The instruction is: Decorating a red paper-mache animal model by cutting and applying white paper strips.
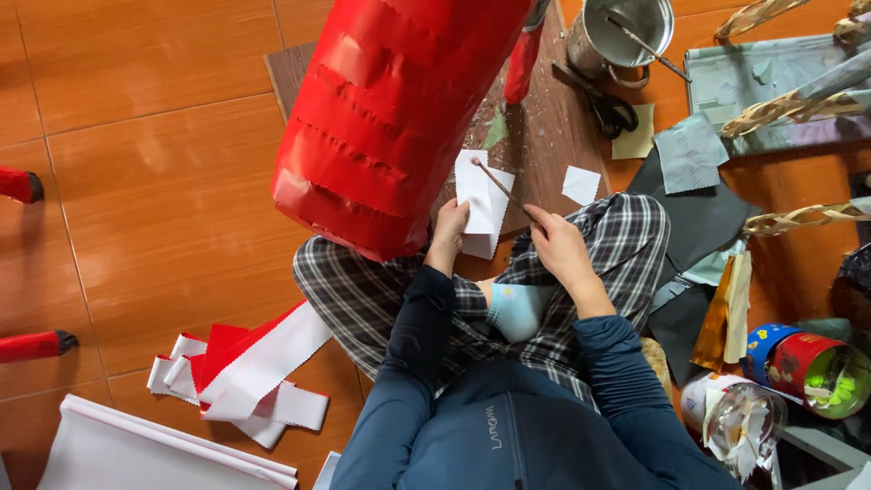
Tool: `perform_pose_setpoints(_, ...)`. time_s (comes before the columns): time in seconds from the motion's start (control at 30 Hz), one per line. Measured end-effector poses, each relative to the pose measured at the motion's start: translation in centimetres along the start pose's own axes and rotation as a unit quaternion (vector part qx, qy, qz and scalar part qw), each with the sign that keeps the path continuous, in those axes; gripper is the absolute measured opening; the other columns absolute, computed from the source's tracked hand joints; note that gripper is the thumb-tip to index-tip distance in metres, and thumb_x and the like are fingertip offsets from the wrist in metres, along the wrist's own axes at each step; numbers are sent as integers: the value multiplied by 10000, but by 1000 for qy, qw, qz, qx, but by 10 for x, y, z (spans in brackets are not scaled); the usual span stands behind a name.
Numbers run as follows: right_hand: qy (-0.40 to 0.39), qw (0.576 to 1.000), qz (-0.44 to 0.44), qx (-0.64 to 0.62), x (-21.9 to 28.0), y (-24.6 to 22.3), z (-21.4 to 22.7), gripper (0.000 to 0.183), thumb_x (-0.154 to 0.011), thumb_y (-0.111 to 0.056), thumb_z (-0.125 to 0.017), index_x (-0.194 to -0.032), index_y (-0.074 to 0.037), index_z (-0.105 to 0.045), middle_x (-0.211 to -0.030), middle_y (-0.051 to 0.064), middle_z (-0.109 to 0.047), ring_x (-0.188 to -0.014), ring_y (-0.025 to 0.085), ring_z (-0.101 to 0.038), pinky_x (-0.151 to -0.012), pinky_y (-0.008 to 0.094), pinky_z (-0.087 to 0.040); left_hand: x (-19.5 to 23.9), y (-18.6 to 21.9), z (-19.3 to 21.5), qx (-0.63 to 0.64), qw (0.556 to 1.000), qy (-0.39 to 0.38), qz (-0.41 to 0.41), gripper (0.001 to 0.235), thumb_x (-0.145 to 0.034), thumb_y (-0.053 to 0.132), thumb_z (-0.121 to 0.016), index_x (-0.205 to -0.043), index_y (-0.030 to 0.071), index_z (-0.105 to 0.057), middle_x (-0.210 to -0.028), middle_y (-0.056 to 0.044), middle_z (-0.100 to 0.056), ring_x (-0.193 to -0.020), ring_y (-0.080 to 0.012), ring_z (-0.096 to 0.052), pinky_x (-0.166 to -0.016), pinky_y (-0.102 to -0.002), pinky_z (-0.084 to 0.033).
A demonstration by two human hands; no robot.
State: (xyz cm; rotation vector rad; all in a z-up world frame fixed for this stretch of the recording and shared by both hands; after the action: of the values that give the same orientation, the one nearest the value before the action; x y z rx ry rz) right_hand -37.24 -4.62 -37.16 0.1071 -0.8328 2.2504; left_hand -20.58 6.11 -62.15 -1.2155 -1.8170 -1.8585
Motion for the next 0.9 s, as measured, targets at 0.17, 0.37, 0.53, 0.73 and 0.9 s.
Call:
perform_pose_setpoints(0.17, -12, 999, 0, 47, -3, 15, -8, 436, -1068, -293, -604, -1487, -386, -680, -1177, 162, -733, -1125, 488, -709, -979, 596, -598, 9, 6, -3, 17, 1000, 11, 13, 505, -1047, 211, -669, -1488, -35, -655, -1354, -315, -704, -1232, -362, -691, -949, -529, -615)
perform_pose_setpoints(0.37, -28, 993, 9, 115, -14, 30, -10, 432, -1067, -333, -616, -1488, -418, -667, -1160, 109, -684, -1053, 472, -733, -925, 588, -625, -4, -7, -6, -32, 999, 25, 10, 526, -1049, 299, -661, -1496, 21, -663, -1415, -294, -678, -1295, -380, -679, -878, -555, -621)
perform_pose_setpoints(0.53, 10, 981, 48, 185, -37, 35, -23, 377, -1103, -262, -573, -1432, -382, -714, -1012, 64, -597, -819, 435, -752, -744, 543, -650, 18, 12, -3, -8, 1000, 7, 27, 603, -1045, 331, -666, -1542, -5, -611, -1536, -339, -553, -1441, -415, -527, -1010, -695, -494)
perform_pose_setpoints(0.73, 76, 973, 128, 175, -64, 32, -55, 328, -1076, -207, -612, -1357, -298, -756, -938, 87, -543, -669, 483, -720, -573, 571, -639, 30, 21, 1, -6, 998, -10, 63, 636, -1049, 356, -677, -1559, -14, -592, -1578, -346, -490, -1476, -435, -466, -980, -780, -448)
perform_pose_setpoints(0.9, 111, 969, 131, 178, -30, 38, -56, 403, -1059, -160, -608, -1428, -277, -715, -974, 129, -552, -685, 497, -727, -583, 595, -647, -12, -11, 1, 33, 996, -16, 86, 582, -1055, 305, -671, -1518, -42, -601, -1451, -360, -541, -1281, -483, -606, -776, -737, -574)
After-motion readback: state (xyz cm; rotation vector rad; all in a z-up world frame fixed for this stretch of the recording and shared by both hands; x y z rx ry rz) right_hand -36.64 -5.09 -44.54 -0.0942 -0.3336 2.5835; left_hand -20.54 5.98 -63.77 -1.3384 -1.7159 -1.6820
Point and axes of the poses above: each hand's wrist, its own x-axis away from the middle knuckle, its own z-axis out of the back of the hand, y = z × x, the point moved 1 cm from there along -x, towards the middle knuckle
